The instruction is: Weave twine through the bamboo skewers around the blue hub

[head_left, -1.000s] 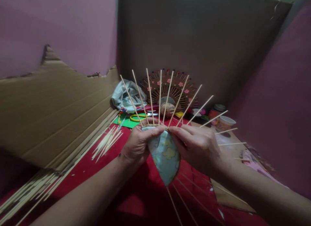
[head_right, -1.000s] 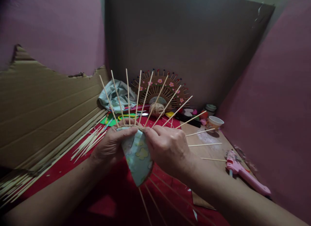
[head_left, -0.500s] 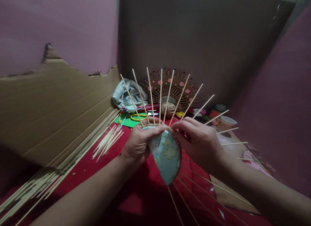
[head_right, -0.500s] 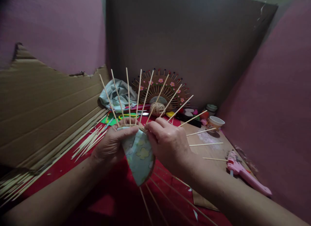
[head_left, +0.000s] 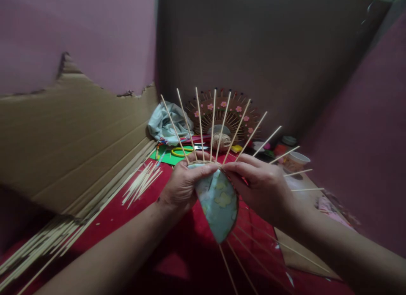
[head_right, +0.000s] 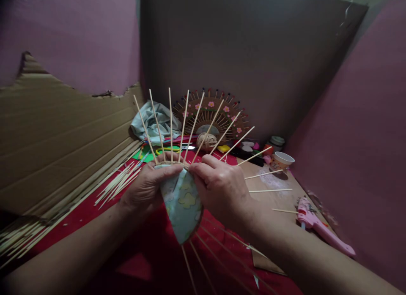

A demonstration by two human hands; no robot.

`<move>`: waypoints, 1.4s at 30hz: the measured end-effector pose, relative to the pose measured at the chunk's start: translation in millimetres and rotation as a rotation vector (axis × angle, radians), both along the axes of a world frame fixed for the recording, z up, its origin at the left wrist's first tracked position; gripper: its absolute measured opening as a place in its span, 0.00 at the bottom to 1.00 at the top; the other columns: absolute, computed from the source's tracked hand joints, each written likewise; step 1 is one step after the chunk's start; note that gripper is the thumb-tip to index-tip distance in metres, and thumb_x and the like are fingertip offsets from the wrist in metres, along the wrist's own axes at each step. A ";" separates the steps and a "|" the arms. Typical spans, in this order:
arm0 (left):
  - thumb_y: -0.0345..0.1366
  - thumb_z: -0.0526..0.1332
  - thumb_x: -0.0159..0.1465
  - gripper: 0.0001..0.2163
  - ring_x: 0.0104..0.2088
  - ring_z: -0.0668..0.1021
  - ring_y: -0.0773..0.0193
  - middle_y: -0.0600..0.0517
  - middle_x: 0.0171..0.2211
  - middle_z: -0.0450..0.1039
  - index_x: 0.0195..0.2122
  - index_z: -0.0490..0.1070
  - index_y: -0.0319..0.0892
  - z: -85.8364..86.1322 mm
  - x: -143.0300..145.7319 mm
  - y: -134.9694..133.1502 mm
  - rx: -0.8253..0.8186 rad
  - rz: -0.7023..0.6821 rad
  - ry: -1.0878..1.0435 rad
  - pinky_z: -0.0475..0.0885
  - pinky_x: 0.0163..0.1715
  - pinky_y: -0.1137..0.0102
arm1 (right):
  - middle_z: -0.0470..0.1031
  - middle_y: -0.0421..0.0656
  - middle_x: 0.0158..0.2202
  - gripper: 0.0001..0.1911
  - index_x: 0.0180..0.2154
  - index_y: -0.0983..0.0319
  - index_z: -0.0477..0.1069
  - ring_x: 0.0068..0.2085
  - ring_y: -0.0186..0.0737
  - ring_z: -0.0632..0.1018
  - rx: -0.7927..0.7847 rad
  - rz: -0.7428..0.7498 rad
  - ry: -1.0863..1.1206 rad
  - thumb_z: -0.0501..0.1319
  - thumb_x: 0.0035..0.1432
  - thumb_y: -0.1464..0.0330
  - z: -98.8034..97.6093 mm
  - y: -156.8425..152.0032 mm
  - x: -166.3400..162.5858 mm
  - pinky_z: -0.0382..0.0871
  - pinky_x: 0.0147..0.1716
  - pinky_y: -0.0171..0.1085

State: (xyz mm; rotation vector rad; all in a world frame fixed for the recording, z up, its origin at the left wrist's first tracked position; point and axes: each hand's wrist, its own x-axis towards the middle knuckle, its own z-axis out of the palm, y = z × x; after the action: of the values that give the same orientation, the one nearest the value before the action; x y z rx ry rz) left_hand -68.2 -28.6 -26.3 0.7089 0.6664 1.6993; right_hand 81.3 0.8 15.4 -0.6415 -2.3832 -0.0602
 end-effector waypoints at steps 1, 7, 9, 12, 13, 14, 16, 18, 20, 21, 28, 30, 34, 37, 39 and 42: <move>0.26 0.68 0.45 0.11 0.23 0.75 0.69 0.53 0.24 0.74 0.29 0.70 0.38 -0.6 -0.1 0.1 0.000 0.001 0.003 0.70 0.26 0.73 | 0.73 0.43 0.29 0.09 0.34 0.63 0.75 0.29 0.35 0.74 -0.011 -0.003 -0.004 0.55 0.56 0.72 0.3 0.0 -0.3 0.67 0.28 0.33; 0.27 0.68 0.47 0.10 0.24 0.75 0.68 0.52 0.25 0.74 0.30 0.70 0.38 -0.8 -0.3 -0.6 0.017 -0.023 0.005 0.70 0.26 0.73 | 0.73 0.43 0.30 0.08 0.34 0.63 0.74 0.29 0.34 0.73 -0.061 -0.008 0.040 0.56 0.54 0.74 5.7 -1.0 0.0 0.65 0.27 0.33; 0.27 0.67 0.47 0.10 0.24 0.76 0.67 0.51 0.26 0.74 0.31 0.70 0.37 0.0 -0.3 -1.0 0.015 -0.027 0.004 0.71 0.26 0.72 | 0.73 0.43 0.30 0.07 0.33 0.64 0.73 0.28 0.33 0.72 -0.059 0.001 0.081 0.57 0.52 0.75 6.4 -1.5 0.9 0.65 0.27 0.32; 0.27 0.67 0.47 0.10 0.25 0.76 0.67 0.51 0.26 0.74 0.30 0.70 0.37 0.4 -0.4 -1.4 0.010 -0.036 0.010 0.71 0.27 0.72 | 0.73 0.44 0.30 0.07 0.34 0.65 0.72 0.28 0.33 0.72 -0.046 0.004 0.068 0.57 0.52 0.75 5.0 -1.4 2.1 0.65 0.26 0.32; 0.27 0.67 0.47 0.09 0.25 0.76 0.67 0.51 0.26 0.74 0.30 0.70 0.37 0.3 -0.4 -1.4 0.009 -0.039 0.008 0.71 0.27 0.72 | 0.73 0.44 0.30 0.08 0.35 0.65 0.73 0.28 0.33 0.72 -0.034 0.007 0.049 0.56 0.53 0.75 4.1 -1.1 2.4 0.65 0.26 0.32; 0.27 0.67 0.48 0.09 0.24 0.75 0.67 0.52 0.26 0.74 0.30 0.70 0.37 0.2 -0.4 -1.4 0.010 -0.042 0.006 0.71 0.27 0.72 | 0.72 0.44 0.30 0.09 0.35 0.64 0.74 0.29 0.34 0.73 -0.021 0.008 0.030 0.56 0.54 0.75 3.2 -0.7 2.5 0.65 0.26 0.33; 0.27 0.66 0.48 0.09 0.24 0.75 0.68 0.52 0.26 0.74 0.30 0.70 0.37 0.2 -0.5 -1.6 0.007 -0.050 0.000 0.70 0.26 0.73 | 0.72 0.44 0.30 0.10 0.36 0.64 0.75 0.29 0.35 0.73 0.003 0.013 0.004 0.55 0.55 0.74 1.4 0.3 2.6 0.66 0.27 0.33; 0.26 0.66 0.48 0.09 0.24 0.75 0.68 0.52 0.25 0.73 0.30 0.70 0.37 0.3 -0.9 -1.8 0.004 -0.062 -0.007 0.70 0.26 0.73 | 0.72 0.44 0.29 0.11 0.36 0.64 0.75 0.29 0.35 0.73 0.014 0.016 -0.003 0.55 0.55 0.74 -0.1 1.3 2.2 0.66 0.27 0.33; 0.25 0.66 0.48 0.09 0.24 0.75 0.68 0.52 0.25 0.73 0.30 0.70 0.37 0.3 -1.5 -1.7 0.001 -0.071 -0.014 0.70 0.26 0.73 | 0.72 0.44 0.29 0.11 0.36 0.64 0.75 0.29 0.34 0.73 0.019 0.014 -0.007 0.54 0.56 0.73 -1.1 2.1 1.5 0.66 0.26 0.33; 0.25 0.66 0.48 0.09 0.24 0.75 0.68 0.52 0.25 0.73 0.30 0.70 0.37 0.1 -1.9 -1.6 -0.003 -0.075 -0.014 0.70 0.26 0.73 | 0.72 0.44 0.29 0.11 0.36 0.64 0.75 0.29 0.34 0.73 0.018 0.013 -0.014 0.54 0.56 0.73 -1.3 2.3 1.1 0.66 0.26 0.33; 0.25 0.65 0.49 0.07 0.25 0.75 0.68 0.52 0.26 0.74 0.30 0.71 0.36 -2.2 -4.0 0.6 0.005 -0.093 0.010 0.70 0.27 0.73 | 0.70 0.44 0.31 0.11 0.40 0.63 0.73 0.29 0.34 0.72 -0.037 0.029 -0.045 0.54 0.56 0.72 2.8 -2.0 5.9 0.65 0.25 0.34; 0.25 0.65 0.49 0.07 0.25 0.75 0.68 0.51 0.27 0.74 0.30 0.71 0.35 -2.0 -4.3 1.0 0.009 -0.099 0.014 0.71 0.28 0.72 | 0.69 0.45 0.33 0.11 0.40 0.64 0.71 0.29 0.33 0.71 -0.051 0.056 0.001 0.55 0.55 0.73 4.1 -4.6 10.1 0.64 0.24 0.33; 0.26 0.65 0.49 0.07 0.27 0.77 0.65 0.49 0.28 0.75 0.30 0.72 0.34 -1.9 -4.3 2.0 0.017 -0.113 0.022 0.71 0.29 0.71 | 0.69 0.46 0.36 0.10 0.40 0.66 0.69 0.28 0.31 0.69 0.002 0.068 0.040 0.56 0.54 0.74 5.6 -7.9 18.0 0.64 0.24 0.33; 0.26 0.66 0.49 0.08 0.26 0.76 0.66 0.49 0.27 0.75 0.31 0.71 0.35 -2.6 -4.4 2.1 0.010 -0.097 0.020 0.71 0.28 0.71 | 0.69 0.46 0.37 0.11 0.41 0.66 0.68 0.26 0.31 0.68 0.046 0.034 0.026 0.57 0.54 0.74 5.6 -8.8 24.1 0.64 0.25 0.33; 0.26 0.66 0.48 0.09 0.25 0.76 0.66 0.50 0.26 0.75 0.31 0.71 0.35 -2.8 -4.5 1.7 -0.004 -0.086 0.020 0.71 0.28 0.72 | 0.69 0.46 0.38 0.13 0.43 0.65 0.67 0.25 0.30 0.67 0.061 -0.007 0.017 0.56 0.53 0.75 3.6 -9.1 29.4 0.63 0.24 0.33; 0.27 0.67 0.47 0.09 0.24 0.76 0.66 0.50 0.25 0.74 0.31 0.71 0.35 -2.2 -4.0 1.0 -0.035 -0.086 0.028 0.71 0.26 0.72 | 0.68 0.46 0.39 0.16 0.44 0.64 0.65 0.25 0.30 0.66 0.068 -0.067 0.001 0.55 0.51 0.78 -2.8 -9.5 38.2 0.62 0.23 0.33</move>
State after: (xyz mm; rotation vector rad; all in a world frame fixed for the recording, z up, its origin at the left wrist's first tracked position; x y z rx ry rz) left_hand -72.2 -27.6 -28.5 0.7277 0.6739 1.5987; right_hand 119.5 -8.7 12.5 -0.6886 -2.3480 -0.1685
